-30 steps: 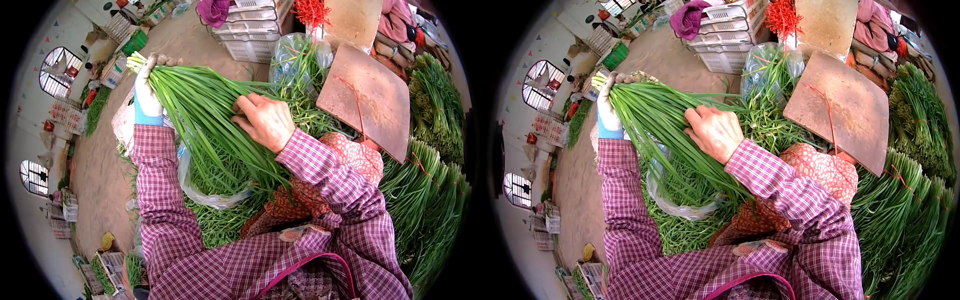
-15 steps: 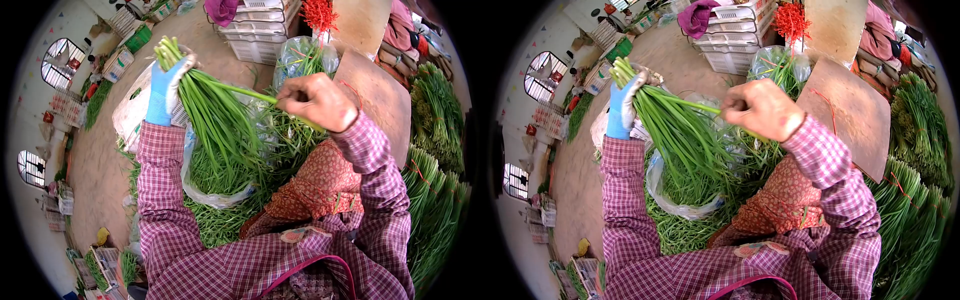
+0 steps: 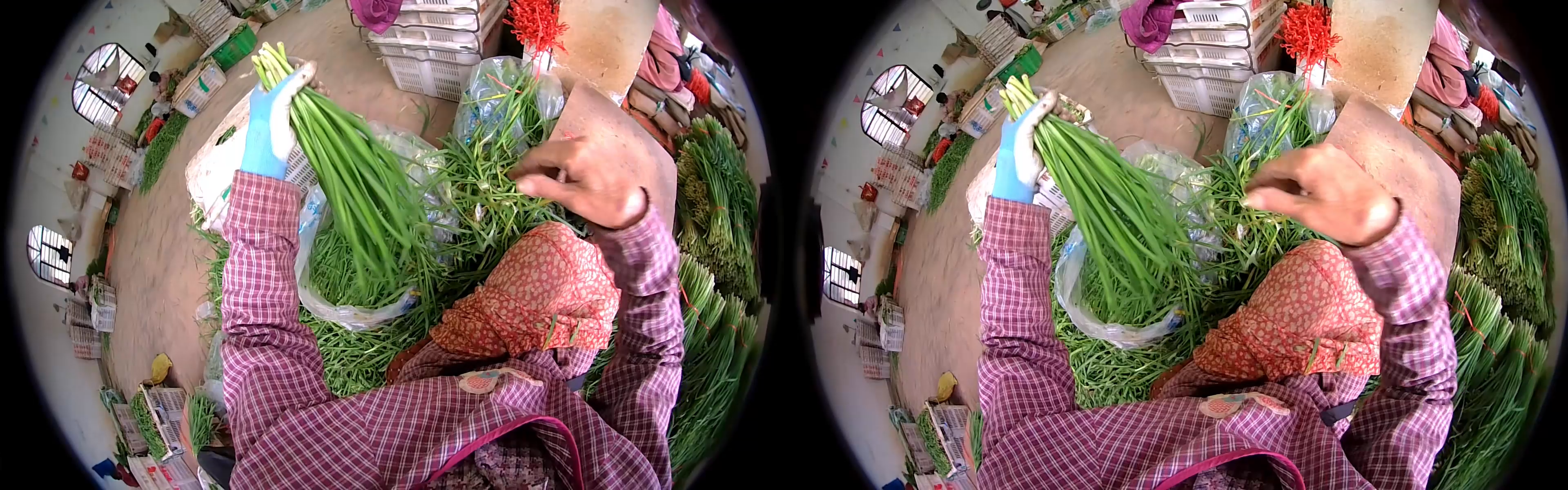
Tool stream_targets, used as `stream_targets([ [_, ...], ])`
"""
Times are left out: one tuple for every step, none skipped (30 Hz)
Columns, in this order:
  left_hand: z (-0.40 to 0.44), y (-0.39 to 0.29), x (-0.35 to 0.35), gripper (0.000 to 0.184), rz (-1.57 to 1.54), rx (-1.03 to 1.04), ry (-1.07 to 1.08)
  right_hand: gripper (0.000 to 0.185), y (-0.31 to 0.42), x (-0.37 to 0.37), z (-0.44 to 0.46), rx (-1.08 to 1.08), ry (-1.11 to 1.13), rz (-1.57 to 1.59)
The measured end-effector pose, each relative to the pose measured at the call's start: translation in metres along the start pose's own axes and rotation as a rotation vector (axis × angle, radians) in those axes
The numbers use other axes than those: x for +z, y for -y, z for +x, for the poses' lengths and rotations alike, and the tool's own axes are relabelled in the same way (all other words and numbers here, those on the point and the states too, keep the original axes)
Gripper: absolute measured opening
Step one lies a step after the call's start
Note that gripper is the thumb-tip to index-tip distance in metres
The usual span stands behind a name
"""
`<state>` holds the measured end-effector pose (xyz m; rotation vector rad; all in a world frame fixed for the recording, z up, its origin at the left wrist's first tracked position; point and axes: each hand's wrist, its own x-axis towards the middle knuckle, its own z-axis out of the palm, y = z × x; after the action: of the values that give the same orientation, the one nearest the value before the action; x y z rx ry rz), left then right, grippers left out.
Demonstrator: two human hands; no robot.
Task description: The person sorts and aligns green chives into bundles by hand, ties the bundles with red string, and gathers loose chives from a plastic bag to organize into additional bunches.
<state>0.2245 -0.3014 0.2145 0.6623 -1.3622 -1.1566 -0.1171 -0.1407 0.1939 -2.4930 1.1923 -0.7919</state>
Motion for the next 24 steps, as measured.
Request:
stream_targets([
  [0.004, -0.002, 0.002, 0.026, 0.000, -0.031, -0.017, 0.030, 0.002, 0.008, 0.006, 0.047, -0.063, 0.004],
  [0.006, -0.005, 0.006, 0.025, -0.001, -0.062, -0.034, 0.031, 0.010, 0.016, 0.016, 0.095, -0.127, 0.008],
  [0.006, -0.010, 0.013, 0.024, 0.008, -0.062, -0.055, 0.032, 0.017, 0.027, 0.025, 0.080, -0.224, 0.032],
  [0.009, -0.012, 0.015, 0.024, 0.008, -0.060, -0.051, 0.029, 0.026, 0.038, 0.034, 0.052, -0.294, 0.049],
  [0.013, -0.014, 0.016, 0.024, 0.019, -0.054, -0.025, 0.027, 0.037, 0.046, 0.042, 0.079, -0.283, 0.158],
  [0.015, -0.017, 0.018, 0.024, 0.030, -0.048, 0.001, 0.024, 0.045, 0.055, 0.050, 0.035, -0.298, 0.200],
  [0.016, -0.019, 0.021, 0.023, 0.009, -0.058, 0.013, 0.023, 0.047, 0.068, 0.058, 0.017, -0.327, 0.242],
  [0.014, -0.020, 0.024, 0.023, 0.011, -0.056, 0.016, 0.023, 0.048, 0.081, 0.063, -0.002, -0.356, 0.284],
  [0.013, -0.022, 0.028, 0.022, 0.015, -0.045, 0.013, 0.024, 0.053, 0.087, 0.068, 0.036, -0.352, 0.323],
  [0.012, -0.024, 0.030, 0.022, 0.019, -0.035, 0.009, 0.026, 0.057, 0.091, 0.072, 0.073, -0.347, 0.363],
  [0.013, -0.024, 0.031, 0.022, 0.022, -0.035, 0.010, 0.030, 0.058, 0.096, 0.077, 0.093, -0.339, 0.398],
  [0.013, -0.024, 0.031, 0.021, -0.022, -0.055, 0.011, 0.030, 0.058, 0.101, 0.080, 0.092, -0.341, 0.399],
  [0.013, -0.023, 0.031, 0.021, -0.066, -0.075, 0.013, 0.031, 0.057, 0.105, 0.083, 0.106, -0.335, 0.422],
  [0.012, -0.022, 0.032, 0.021, -0.065, -0.075, 0.016, 0.031, 0.056, 0.108, 0.085, 0.119, -0.330, 0.444],
  [0.010, -0.021, 0.034, 0.020, -0.097, -0.072, 0.007, 0.031, 0.056, 0.110, 0.086, 0.120, -0.337, 0.444],
  [0.010, -0.021, 0.034, 0.020, -0.130, -0.070, -0.003, 0.031, 0.056, 0.112, 0.088, 0.121, -0.340, 0.444],
  [0.011, -0.020, 0.032, 0.020, -0.147, -0.071, 0.024, 0.031, 0.057, 0.113, 0.089, 0.120, -0.338, 0.454],
  [0.013, -0.019, 0.030, 0.020, -0.147, -0.074, 0.026, 0.030, 0.058, 0.113, 0.090, 0.120, -0.335, 0.464],
  [0.016, -0.017, 0.029, 0.019, -0.164, -0.081, 0.038, 0.033, 0.060, 0.114, 0.090, 0.135, -0.326, 0.474],
  [0.018, -0.017, 0.028, 0.019, -0.181, -0.090, 0.048, 0.033, 0.060, 0.114, 0.091, 0.138, -0.325, 0.475],
  [0.020, -0.015, 0.027, 0.019, -0.182, -0.096, 0.047, 0.035, 0.061, 0.114, 0.092, 0.117, -0.331, 0.451],
  [0.021, -0.014, 0.026, 0.020, -0.167, -0.095, 0.032, 0.037, 0.061, 0.115, 0.092, 0.097, -0.339, 0.427],
  [0.023, -0.015, 0.025, 0.021, -0.151, -0.095, 0.019, 0.038, 0.062, 0.115, 0.093, 0.125, -0.309, 0.425],
  [0.024, -0.016, 0.024, 0.021, -0.151, -0.101, 0.022, 0.038, 0.061, 0.118, 0.095, 0.131, -0.310, 0.427],
])
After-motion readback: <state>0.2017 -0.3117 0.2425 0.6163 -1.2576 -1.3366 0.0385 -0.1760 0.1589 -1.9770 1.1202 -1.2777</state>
